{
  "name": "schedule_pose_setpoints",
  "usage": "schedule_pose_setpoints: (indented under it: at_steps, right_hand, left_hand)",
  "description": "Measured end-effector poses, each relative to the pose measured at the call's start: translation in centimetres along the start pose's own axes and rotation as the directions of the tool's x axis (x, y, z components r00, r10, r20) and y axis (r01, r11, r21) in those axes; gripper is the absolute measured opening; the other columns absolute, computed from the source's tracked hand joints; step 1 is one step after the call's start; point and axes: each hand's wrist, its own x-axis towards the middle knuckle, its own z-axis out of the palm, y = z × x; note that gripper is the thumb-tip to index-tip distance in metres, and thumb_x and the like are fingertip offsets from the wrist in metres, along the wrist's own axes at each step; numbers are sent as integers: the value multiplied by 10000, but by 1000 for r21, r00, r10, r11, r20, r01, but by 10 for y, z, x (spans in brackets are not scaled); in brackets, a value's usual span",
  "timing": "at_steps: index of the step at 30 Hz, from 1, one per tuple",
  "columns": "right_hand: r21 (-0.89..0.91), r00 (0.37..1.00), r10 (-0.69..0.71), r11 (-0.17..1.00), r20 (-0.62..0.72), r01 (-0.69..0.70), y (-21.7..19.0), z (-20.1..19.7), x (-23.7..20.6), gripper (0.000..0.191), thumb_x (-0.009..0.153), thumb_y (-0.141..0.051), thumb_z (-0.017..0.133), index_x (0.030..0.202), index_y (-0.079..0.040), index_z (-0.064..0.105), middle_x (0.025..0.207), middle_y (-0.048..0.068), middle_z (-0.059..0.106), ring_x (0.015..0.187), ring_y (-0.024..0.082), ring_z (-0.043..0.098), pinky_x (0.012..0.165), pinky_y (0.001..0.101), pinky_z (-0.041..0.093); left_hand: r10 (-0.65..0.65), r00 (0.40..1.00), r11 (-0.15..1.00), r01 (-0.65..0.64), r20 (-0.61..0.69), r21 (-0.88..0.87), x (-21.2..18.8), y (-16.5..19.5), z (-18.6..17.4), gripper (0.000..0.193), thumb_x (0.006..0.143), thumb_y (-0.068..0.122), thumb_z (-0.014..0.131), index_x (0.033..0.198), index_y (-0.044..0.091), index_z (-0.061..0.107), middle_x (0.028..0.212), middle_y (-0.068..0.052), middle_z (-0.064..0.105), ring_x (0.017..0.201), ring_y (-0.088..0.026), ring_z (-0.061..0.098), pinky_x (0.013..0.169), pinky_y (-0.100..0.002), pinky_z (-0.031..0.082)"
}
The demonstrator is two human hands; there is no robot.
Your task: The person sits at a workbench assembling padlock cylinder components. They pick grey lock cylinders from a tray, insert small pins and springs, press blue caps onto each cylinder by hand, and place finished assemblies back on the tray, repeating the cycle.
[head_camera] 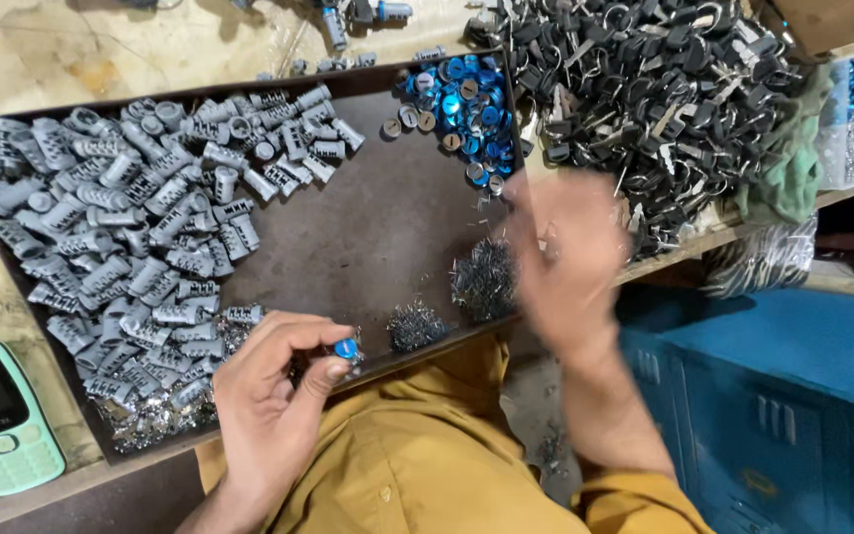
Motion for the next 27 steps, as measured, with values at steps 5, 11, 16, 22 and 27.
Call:
schedule_pose_setpoints:
  at_steps: [5, 11, 16, 22, 27]
  right_hand:
    - [-512, 995, -40, 855, 93, 82, 56, 1, 19, 366, 768, -134, 838, 1114, -88, 728, 1108, 83, 631, 1018, 326, 585, 870, 441, 406]
    - [-318, 979, -1, 946, 202, 67, 52, 0, -9, 237, 861, -34, 812, 1057, -128, 717, 1129, -15, 656, 1058, 261, 612, 922, 393, 409]
    - [-134, 992, 119, 985, 42, -113, 68, -9, 1, 332, 906, -33, 825, 1199, -91, 681, 1198, 47, 610, 1052, 241, 600, 941, 355, 455]
    - [-445, 984, -91, 882, 153, 151, 79, 8, 42, 397, 840, -98, 864, 1214, -111, 731, 1054, 66, 606, 966, 285, 571, 857, 417, 404]
    - [-306, 995, -24, 950, 100, 54, 79, 3, 33, 244, 902, -87, 848, 1133, -90, 772, 927, 64, 643, 858, 246, 600, 754, 384, 426]
  left_hand:
    - [114, 993, 982, -110, -23, 155, 3, 2, 2, 154, 869, 54, 749, 1008, -3, 716, 970, -90, 716, 839, -162, 655, 742, -261, 516]
    - [115, 993, 982, -110, -28, 153, 3, -1, 2, 156, 873, 63, 753, 1009, -1, 710, 966, -90, 716, 842, -161, 655, 743, -258, 514]
    - [108, 994, 981, -107, 2, 160, 4, -1, 2, 157, 868, 64, 758, 1004, 0, 713, 957, -89, 717, 825, -153, 653, 724, -257, 512]
    - [126, 992, 977, -120, -19, 173, 7, 2, 4, 142, 873, 60, 763, 996, 9, 714, 943, -76, 719, 797, -146, 648, 698, -261, 518]
    - [193, 979, 959, -174, -66, 226, 6, 1, 6, 142, 867, 53, 745, 1001, 21, 713, 946, -73, 720, 806, -151, 662, 711, -265, 528]
